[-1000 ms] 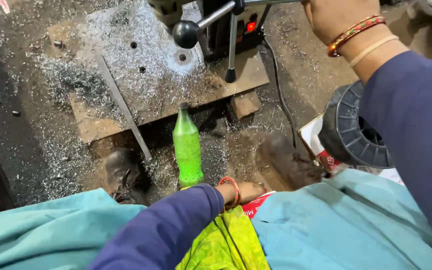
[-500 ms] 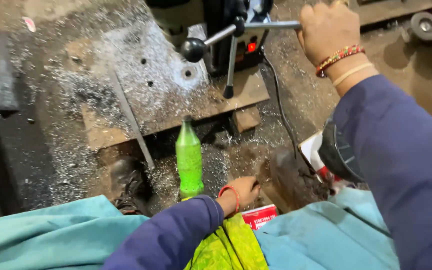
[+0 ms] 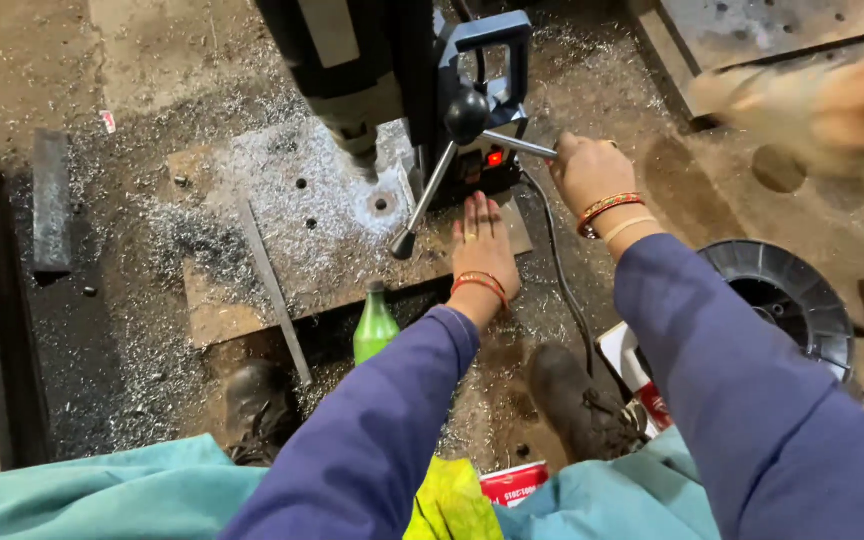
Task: The person uses a magnetic drill to make holes in a metal plate, applying liquid from a bottle onto the drill bit and clearing metal shavings with a metal rod and a brush. The person then picks up the drill and moves it to another location on the floor.
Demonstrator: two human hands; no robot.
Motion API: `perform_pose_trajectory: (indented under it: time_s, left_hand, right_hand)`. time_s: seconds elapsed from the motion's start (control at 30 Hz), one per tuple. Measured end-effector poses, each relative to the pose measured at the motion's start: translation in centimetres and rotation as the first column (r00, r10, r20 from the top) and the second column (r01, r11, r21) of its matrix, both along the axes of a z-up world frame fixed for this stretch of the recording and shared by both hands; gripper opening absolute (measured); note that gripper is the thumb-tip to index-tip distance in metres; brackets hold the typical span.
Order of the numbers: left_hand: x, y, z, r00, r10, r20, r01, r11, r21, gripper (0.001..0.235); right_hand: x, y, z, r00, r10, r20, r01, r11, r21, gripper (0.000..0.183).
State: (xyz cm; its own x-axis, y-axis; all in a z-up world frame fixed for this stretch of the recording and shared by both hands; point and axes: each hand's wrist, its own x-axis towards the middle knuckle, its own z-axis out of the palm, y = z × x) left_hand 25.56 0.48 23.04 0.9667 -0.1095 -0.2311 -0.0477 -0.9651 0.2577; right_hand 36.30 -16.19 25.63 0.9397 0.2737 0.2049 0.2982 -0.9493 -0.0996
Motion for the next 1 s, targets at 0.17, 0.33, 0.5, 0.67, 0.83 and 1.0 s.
perform_pose_trajectory:
  time_s: [0.17, 0.33, 0.5, 0.67, 0.83, 1.0]
  left_hand:
    - [2.3, 0.1, -1.3, 0.999, 0.050, 0.009, -0.051, 0.996, 0.066, 0.086]
    - [3.6, -0.3, -2.2, 0.996, 0.085, -0.031, -0.084, 0.996, 0.038, 0.086]
    - [2.9, -2.8, -0.5, 0.992, 0.104, -0.074, -0.103, 0.994, 0.021, 0.089]
    - [5.4, -4.6, -4.3, 0.976, 0.056, 0.212, -0.075, 0.994, 0.082, 0.075]
    - [6.7, -4.1, -5.3, 0.986, 0.078, 0.146, -0.090, 0.993, 0.080, 0.075]
    - [6.7, -3.8, -4.8, 0.998, 0.051, 0.023, -0.053, 0.993, 0.101, 0.083]
  right_hand:
    - [-0.2, 0.2, -0.3, 0.999, 0.004, 0.036, -0.005, 0.999, 0.035, 0.019]
    - [-0.7, 0.4, 0.0, 0.999, -0.007, 0.050, 0.005, 0.999, 0.047, 0.018]
    - [-0.9, 0.6, 0.2, 0.999, -0.003, 0.050, 0.000, 0.998, 0.063, 0.017]
    - [-0.8, 0.5, 0.2, 1.000, -0.003, 0.028, -0.001, 0.994, 0.108, 0.017]
    - [-1.1, 0.8, 0.1, 0.999, -0.006, 0.052, 0.001, 0.995, 0.099, 0.015]
    - [-1.2, 0.9, 0.2, 0.998, -0.022, 0.053, 0.015, 0.993, 0.119, 0.016]
